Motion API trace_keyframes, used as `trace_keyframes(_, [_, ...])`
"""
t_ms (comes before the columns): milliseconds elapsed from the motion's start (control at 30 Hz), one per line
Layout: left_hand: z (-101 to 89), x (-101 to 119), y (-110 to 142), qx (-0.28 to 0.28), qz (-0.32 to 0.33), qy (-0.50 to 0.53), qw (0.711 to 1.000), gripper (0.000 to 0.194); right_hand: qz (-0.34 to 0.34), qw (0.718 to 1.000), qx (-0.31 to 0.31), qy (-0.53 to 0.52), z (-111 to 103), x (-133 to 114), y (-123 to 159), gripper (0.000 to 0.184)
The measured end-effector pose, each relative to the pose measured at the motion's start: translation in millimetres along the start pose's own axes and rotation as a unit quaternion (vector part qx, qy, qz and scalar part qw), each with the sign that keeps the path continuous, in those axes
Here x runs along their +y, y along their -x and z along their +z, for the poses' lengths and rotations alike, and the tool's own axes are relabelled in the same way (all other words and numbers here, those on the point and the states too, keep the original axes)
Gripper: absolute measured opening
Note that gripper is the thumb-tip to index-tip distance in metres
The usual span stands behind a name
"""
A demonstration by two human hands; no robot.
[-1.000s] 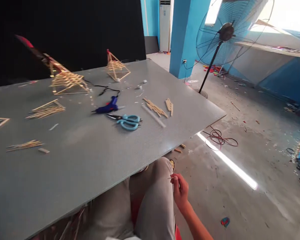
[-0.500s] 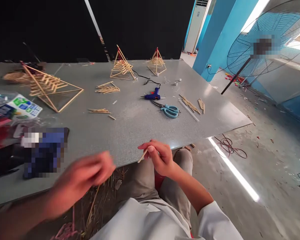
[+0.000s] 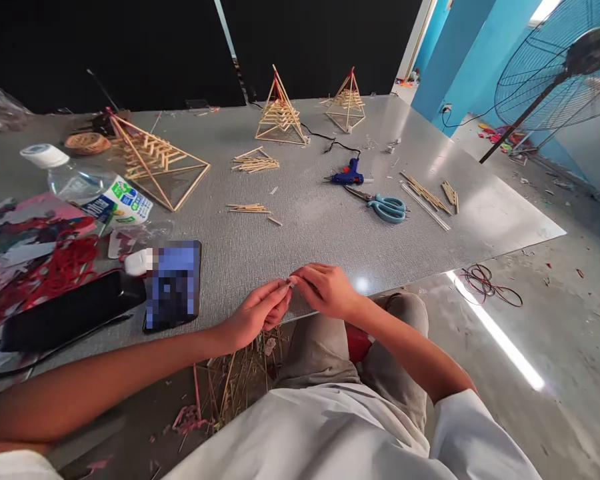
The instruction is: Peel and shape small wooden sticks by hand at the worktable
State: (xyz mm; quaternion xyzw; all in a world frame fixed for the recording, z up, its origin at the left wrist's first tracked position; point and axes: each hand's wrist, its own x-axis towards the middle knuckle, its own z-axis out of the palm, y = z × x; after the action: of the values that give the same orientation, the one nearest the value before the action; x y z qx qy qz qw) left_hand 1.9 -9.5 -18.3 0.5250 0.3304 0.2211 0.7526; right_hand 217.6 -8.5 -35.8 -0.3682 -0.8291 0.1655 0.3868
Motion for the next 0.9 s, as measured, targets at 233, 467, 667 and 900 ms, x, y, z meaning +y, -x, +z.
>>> trace_keyframes(233, [-12.1,-7,2,0.023,0.015,-0.046,0.999,0.048,-0.056,0.987,-0.083,0.122,4,2,-4,0.03])
trace_keyframes(467, [-20.2,-9,2,0.043,0.071,-0.138,0.987,0.044,-0.049,0.981,-0.084,0.17,14,0,0,0.022])
trace_keyframes(667, [-18.7,-9,1,0.045,0.083,-0.186,0.978,0.045,-0.002,0.977,-0.111,0.184,18,-3,-1,0.017])
trace_keyframes(900, [-20.3,-9,3,0.033,0.074,-0.18,0.98,0.046,0.01,0.984,-0.107,0.141,21,-2,-1,0.017])
